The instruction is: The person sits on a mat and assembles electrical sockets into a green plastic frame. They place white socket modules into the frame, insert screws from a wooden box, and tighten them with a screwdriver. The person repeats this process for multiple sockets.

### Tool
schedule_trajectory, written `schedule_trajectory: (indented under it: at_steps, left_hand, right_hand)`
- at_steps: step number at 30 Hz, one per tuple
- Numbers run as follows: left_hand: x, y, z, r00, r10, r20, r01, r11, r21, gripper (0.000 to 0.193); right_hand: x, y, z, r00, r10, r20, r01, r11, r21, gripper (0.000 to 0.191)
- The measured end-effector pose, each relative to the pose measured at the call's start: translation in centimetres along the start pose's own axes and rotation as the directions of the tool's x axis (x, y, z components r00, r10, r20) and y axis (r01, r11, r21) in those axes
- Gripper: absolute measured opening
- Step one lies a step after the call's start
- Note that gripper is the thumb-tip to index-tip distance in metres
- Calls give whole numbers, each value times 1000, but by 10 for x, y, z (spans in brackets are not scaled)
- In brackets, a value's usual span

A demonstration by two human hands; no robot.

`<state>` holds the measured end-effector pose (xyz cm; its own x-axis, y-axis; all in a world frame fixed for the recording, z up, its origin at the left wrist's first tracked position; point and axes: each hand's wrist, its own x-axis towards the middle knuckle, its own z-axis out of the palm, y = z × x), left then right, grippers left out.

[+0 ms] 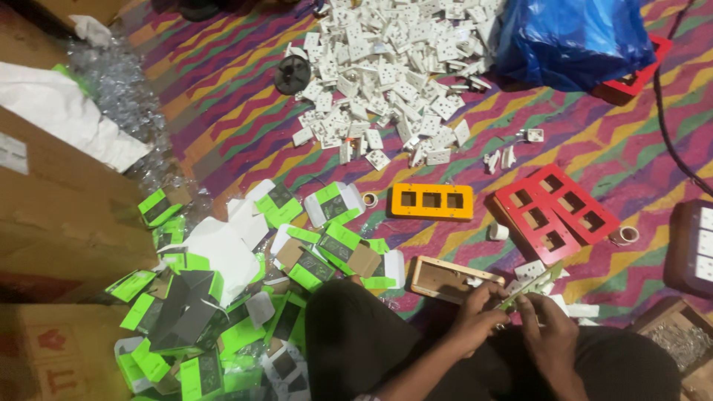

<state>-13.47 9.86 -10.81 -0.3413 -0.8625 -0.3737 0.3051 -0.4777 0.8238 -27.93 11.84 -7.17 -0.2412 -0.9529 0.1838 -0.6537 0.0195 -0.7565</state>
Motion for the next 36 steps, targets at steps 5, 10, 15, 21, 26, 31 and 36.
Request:
schedule_trajectory:
  at_steps: [5,10,15,21,26,31,36]
  left_hand:
    - [1,-2,-1,969,245,43,-236,960,-151,35]
    - [2,-5,-1,998,65,17,-64,998,-21,36]
    - [3,-9,0,1000,-6,-5,6,999,35,37]
    - [4,-16,3,972,234,0,-234,972,10,37]
    - [5,-21,6,984,174,-46,-180,967,-183,36]
    - [6,-27,8,967,249,-55,-253,964,-76,39]
    - [6,-31,9,978,191,-87,-194,980,-32,39]
  right_hand:
    - [0,12,1,994,-108,36,108,994,6,24]
    - [0,28,0,997,-7,78,3,999,44,25]
    - [1,30,1,999,-3,48,1,999,44,22]
    - [-2,7,2,997,-77,20,75,995,60,20]
    - [1,-5,6,965,-262,8,262,963,-68,19]
    - [0,2,12,989,-139,-39,139,990,-21,14]
    - [-1,14,18,993,-108,-40,106,994,-40,22]
